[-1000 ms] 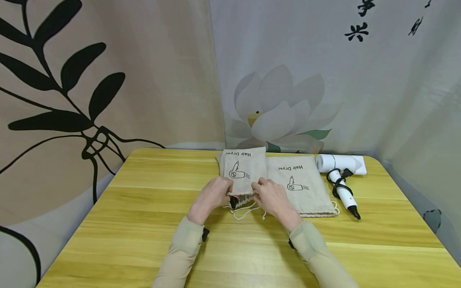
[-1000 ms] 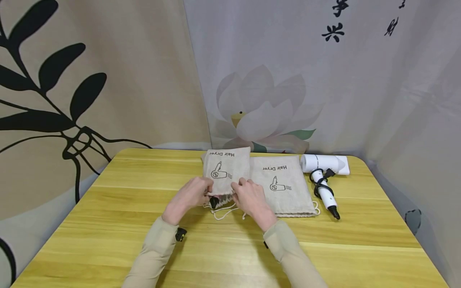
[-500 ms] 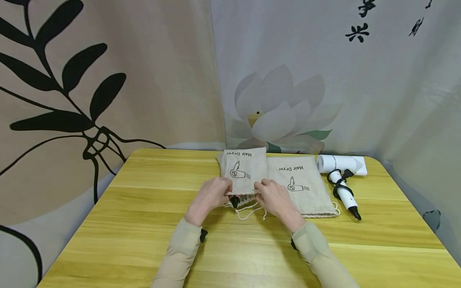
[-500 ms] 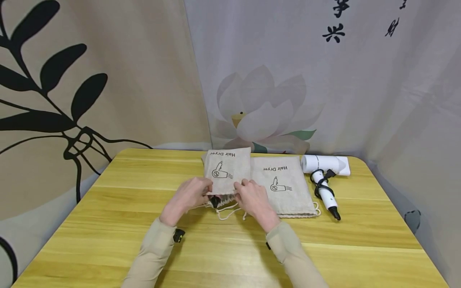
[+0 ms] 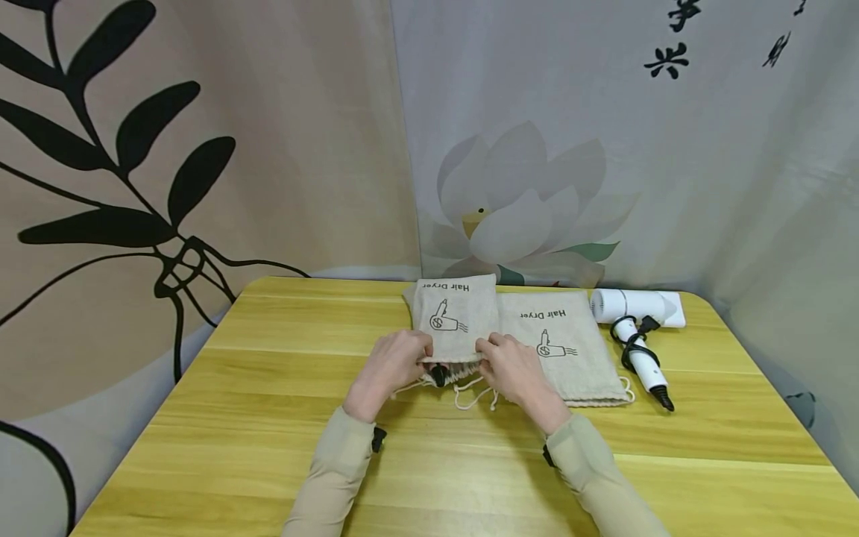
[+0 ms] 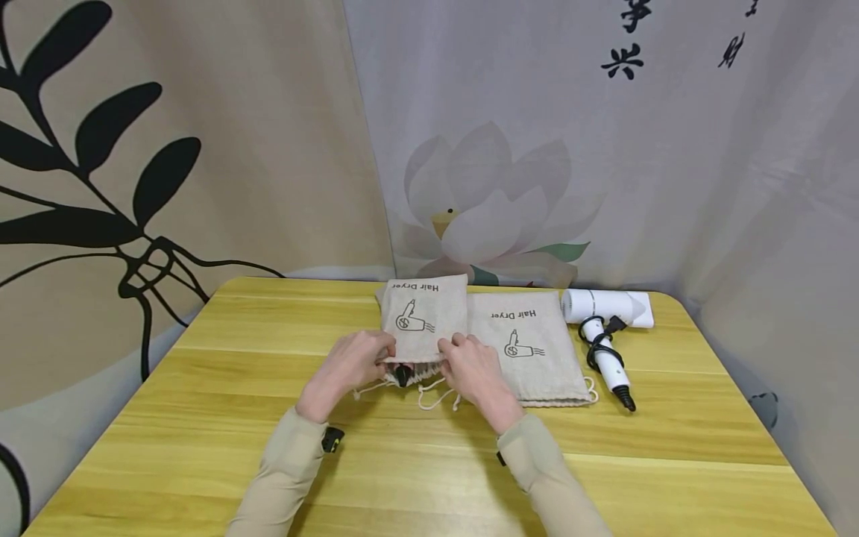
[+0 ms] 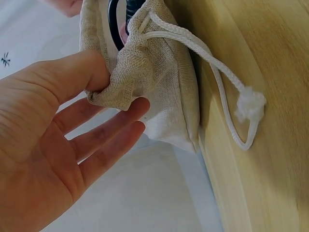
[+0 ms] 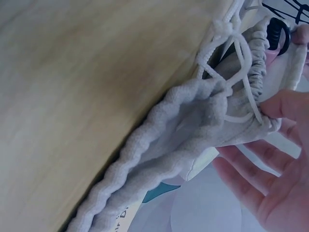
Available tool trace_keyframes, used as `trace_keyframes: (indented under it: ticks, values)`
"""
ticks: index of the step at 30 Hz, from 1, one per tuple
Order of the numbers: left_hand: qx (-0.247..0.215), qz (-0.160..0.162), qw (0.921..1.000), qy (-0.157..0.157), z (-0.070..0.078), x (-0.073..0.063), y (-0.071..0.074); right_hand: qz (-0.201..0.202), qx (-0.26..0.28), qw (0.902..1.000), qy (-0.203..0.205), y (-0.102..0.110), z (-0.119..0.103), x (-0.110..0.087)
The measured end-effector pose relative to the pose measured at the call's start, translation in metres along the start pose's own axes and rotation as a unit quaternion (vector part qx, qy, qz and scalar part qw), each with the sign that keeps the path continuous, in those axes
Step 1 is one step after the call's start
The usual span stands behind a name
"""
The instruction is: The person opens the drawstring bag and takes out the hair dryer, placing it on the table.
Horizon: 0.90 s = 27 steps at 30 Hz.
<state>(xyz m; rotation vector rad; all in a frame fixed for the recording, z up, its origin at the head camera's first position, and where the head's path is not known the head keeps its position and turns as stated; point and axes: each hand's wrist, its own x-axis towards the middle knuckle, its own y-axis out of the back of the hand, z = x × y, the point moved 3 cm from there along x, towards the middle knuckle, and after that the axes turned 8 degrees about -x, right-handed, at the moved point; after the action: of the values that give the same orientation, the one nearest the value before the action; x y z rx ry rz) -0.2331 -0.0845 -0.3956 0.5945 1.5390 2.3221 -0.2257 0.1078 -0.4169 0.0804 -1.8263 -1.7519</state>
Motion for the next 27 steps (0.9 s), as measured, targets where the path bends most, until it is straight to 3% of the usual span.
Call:
trace_keyframes:
  ticks: [27]
  values:
    - [-0.014,-0.007,0.9998,-0.012,0.0004,-0.0008,0.0006,-0.019,0.008,0.9998,-0.007,0.0024,0.0044,0.0003]
